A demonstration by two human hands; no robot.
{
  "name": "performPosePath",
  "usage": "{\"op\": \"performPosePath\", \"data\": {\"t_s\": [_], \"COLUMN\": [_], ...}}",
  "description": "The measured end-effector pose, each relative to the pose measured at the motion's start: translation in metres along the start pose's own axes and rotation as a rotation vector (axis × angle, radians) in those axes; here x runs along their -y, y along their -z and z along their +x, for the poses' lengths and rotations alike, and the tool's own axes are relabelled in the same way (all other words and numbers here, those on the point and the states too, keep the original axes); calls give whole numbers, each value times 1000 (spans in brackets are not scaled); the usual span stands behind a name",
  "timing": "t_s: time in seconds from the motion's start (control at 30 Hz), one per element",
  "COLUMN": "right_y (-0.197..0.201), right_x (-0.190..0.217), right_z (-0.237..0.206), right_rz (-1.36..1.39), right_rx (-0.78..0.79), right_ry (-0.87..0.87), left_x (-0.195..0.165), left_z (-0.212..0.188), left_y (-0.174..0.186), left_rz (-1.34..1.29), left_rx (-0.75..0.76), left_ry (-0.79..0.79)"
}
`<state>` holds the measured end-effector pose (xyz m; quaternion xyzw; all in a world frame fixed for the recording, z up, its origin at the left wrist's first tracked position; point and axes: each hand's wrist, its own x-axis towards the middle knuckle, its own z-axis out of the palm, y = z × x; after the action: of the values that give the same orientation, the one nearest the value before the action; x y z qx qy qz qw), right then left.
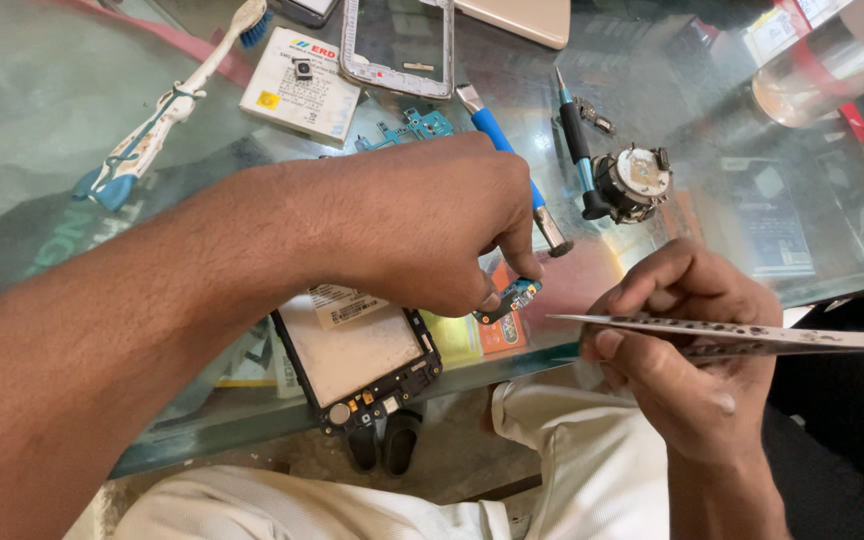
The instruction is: The person repairs a disassembled smartphone on a glass workbench. They use tweezers to hold and position small components on the exposed motherboard, then apply a blue-handled soldering tool to the board, repositioning the phone frame and board between passes.
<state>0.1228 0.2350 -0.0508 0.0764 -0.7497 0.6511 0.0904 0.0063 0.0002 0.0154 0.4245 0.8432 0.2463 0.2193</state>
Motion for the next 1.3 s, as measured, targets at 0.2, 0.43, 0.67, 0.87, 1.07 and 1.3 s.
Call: {"op": "performPosePath", "data": {"t_s": [0.2,0.43,0.67,0.87,1.07,1.3], "right_y": [-18,-33,-36,-33,-26,-19], "right_x": [13,18,12,8,6,6], "right_z": [-5,-9,-16,-16,-17,-13], "right_rz": [-303,-435,-371,-552,-598,-462], "right_rx": [-113,-258,-284,-246,-160,-158], "right_ry": [-59,-59,53,128,252,107], "left_x": [10,16,11,8,6,0], "left_z": [5,9,6,5,3,1], "left_y": [-7,-12,-7,-6,-5,-2], "left_rz": [9,16,25,22,41,92], "left_rx": [-17,-121,-73,-87,-53,94], "left_ry": [-18,-165,-89,-119,-44,122]}}
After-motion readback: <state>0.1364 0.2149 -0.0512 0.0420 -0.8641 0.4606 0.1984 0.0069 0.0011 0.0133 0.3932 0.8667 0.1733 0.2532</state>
